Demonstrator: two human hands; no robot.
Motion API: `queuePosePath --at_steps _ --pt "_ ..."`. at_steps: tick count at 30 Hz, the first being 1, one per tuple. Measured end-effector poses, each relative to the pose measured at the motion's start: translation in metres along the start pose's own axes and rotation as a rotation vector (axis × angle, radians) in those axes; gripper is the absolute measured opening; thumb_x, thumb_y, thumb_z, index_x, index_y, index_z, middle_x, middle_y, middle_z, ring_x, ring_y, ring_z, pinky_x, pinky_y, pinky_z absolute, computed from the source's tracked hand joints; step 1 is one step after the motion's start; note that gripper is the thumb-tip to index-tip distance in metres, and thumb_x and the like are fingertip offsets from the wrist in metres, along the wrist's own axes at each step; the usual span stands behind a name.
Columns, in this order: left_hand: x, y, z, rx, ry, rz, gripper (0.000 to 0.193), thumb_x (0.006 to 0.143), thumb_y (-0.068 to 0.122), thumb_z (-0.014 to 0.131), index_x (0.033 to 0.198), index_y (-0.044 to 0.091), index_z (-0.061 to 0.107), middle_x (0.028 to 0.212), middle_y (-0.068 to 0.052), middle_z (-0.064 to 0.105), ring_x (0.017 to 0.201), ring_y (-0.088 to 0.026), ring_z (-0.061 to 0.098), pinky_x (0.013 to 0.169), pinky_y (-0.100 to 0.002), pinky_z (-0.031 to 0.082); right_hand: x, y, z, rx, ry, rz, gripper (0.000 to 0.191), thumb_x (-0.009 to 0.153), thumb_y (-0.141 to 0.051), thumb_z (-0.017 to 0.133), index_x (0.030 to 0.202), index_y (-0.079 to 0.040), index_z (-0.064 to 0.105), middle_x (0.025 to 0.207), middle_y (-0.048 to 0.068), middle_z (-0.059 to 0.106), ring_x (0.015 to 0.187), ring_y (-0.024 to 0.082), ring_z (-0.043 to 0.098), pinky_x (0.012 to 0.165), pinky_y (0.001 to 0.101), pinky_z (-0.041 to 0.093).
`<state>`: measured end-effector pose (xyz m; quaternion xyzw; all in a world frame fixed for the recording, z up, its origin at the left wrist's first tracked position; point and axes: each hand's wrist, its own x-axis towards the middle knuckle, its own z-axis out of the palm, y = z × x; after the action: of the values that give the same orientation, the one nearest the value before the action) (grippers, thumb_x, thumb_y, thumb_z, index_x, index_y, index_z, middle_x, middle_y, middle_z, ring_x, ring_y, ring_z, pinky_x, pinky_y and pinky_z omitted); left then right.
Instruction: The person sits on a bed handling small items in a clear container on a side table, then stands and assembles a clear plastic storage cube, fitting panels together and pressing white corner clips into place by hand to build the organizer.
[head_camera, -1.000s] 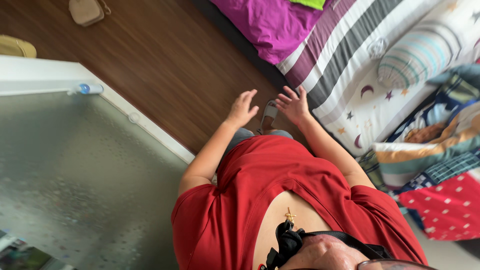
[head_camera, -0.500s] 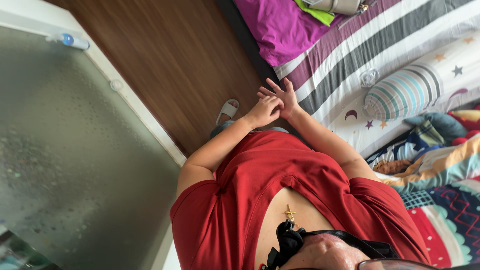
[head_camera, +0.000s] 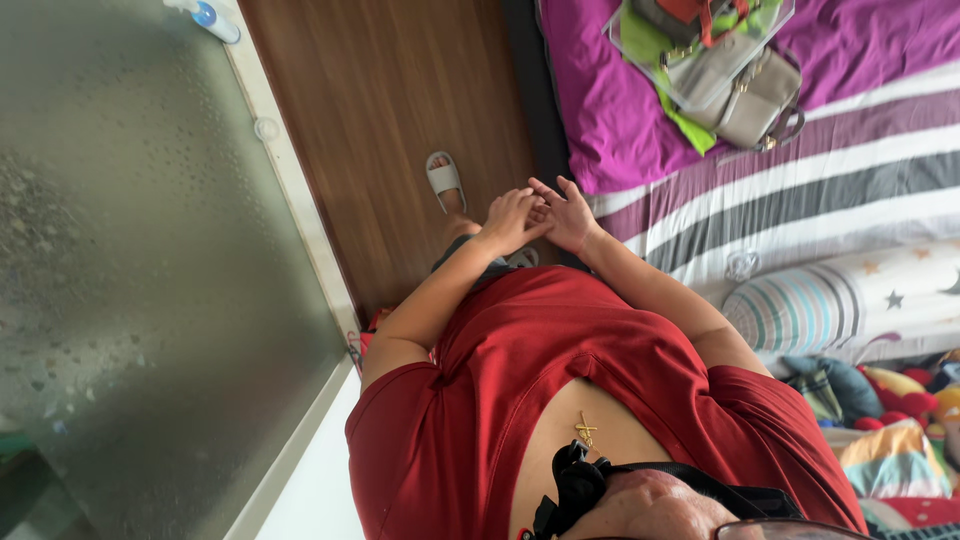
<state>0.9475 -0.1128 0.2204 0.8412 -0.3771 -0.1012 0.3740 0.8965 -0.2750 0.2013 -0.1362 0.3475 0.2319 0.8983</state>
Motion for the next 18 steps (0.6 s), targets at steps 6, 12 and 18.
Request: queuePosePath --at_steps 6,12,18 --pt "0.045 -0.073 -0.041 -0.060 0.016 -0.166 0.058 0.091 0.037 0.076 0.139 0.009 0.058 0.142 -0.022 0.055 0.131 -0.041 0.053 0.107 -0.052 0.046 0.064 -0.070 0.047 -0.309 0.308 0.022 0.045 0.098 -0.045 0.050 0.134 -0.018 0.058 0.134 0.013 0.056 0.121 0.029 0.058 0.107 0.0436 0.047" --pt "0.117 -0.164 -0.110 -0.088 -0.125 -0.328 0.051 0.092 0.033 0.072 0.136 0.012 0.059 0.140 -0.022 0.055 0.127 -0.042 0.055 0.101 -0.051 0.047 0.137 -0.179 0.107 -0.038 0.430 -0.203 0.019 0.100 -0.027 0.059 0.114 -0.014 0.059 0.096 0.010 0.053 0.083 0.026 0.060 0.078 0.0411 0.056" --pt "0.196 -0.224 -0.159 -0.057 -0.215 -0.338 0.043 0.095 0.029 0.071 0.134 0.013 0.061 0.140 -0.020 0.057 0.124 -0.040 0.058 0.102 -0.048 0.050 0.179 -0.273 0.151 -0.193 0.610 -0.407 0.029 0.099 -0.029 0.054 0.122 -0.014 0.066 0.087 0.003 0.066 0.076 0.018 0.065 0.071 0.0351 0.057"
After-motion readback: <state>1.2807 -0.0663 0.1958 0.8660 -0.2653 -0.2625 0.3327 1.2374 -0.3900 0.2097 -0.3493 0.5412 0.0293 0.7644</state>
